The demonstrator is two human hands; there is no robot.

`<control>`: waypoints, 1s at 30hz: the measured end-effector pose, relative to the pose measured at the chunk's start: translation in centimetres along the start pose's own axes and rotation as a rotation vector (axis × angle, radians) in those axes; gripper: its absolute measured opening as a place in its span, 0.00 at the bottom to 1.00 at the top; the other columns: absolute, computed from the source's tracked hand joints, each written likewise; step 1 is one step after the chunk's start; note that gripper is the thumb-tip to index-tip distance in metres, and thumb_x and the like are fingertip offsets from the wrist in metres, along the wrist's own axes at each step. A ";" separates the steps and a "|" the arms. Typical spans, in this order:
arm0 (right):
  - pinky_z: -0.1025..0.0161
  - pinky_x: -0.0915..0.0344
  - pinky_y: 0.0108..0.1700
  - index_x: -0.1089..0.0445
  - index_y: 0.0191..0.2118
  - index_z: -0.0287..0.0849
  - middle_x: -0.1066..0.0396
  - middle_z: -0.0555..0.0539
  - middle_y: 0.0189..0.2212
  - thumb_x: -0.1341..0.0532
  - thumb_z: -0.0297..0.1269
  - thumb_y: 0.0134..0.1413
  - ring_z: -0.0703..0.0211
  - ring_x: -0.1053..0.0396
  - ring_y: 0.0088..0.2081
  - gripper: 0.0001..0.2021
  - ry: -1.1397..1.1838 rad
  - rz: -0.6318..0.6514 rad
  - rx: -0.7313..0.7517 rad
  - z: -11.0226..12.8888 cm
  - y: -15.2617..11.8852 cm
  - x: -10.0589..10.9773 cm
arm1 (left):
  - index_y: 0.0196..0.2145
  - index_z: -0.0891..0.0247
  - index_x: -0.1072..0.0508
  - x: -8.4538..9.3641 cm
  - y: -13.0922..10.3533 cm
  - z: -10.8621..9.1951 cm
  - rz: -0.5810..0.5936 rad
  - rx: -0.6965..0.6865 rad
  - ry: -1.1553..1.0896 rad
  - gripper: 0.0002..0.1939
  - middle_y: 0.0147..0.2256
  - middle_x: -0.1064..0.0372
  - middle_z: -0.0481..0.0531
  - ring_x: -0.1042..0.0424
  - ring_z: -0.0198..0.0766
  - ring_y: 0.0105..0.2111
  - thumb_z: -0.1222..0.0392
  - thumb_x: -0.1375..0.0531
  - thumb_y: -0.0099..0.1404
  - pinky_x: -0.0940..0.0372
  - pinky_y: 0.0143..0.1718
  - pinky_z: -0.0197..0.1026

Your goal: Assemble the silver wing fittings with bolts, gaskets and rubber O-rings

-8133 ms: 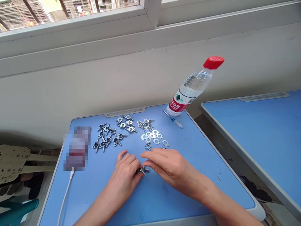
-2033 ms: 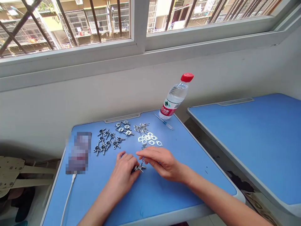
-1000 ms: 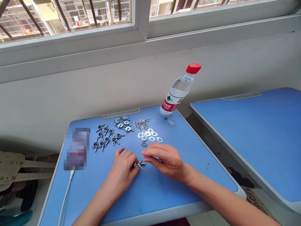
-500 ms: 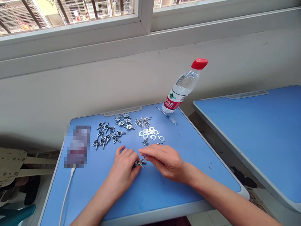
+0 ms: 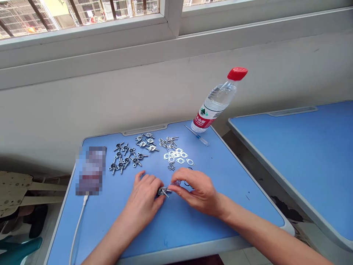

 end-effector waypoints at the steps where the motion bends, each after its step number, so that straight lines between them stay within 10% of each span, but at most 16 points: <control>1: 0.68 0.38 0.27 0.34 0.35 0.42 0.31 0.51 0.23 0.42 0.35 0.65 0.64 0.35 0.25 0.06 0.001 0.003 0.002 0.0 -0.1 0.0 | 0.33 0.59 0.35 0.1 -0.1 -0.1 -0.005 -0.002 -0.001 0.07 0.30 0.34 0.44 0.32 0.38 0.33 0.70 0.43 0.61 0.45 0.57 0.59; 30: 0.66 0.31 0.33 0.33 0.44 0.43 0.26 0.48 0.30 0.44 0.31 0.66 0.62 0.28 0.32 0.04 0.037 0.051 -0.070 -0.3 -0.4 -0.1 | 0.30 0.60 0.36 0.4 -0.4 -1.3 -0.115 -0.075 0.211 0.07 0.27 0.33 0.48 0.32 0.40 0.28 0.69 0.45 0.65 0.34 0.47 0.54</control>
Point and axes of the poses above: each hand's wrist, its own y-axis towards the middle knuckle, its own x-axis out of the back of the hand, z = x × y, the point moved 7 cm from there along y, towards the middle knuckle
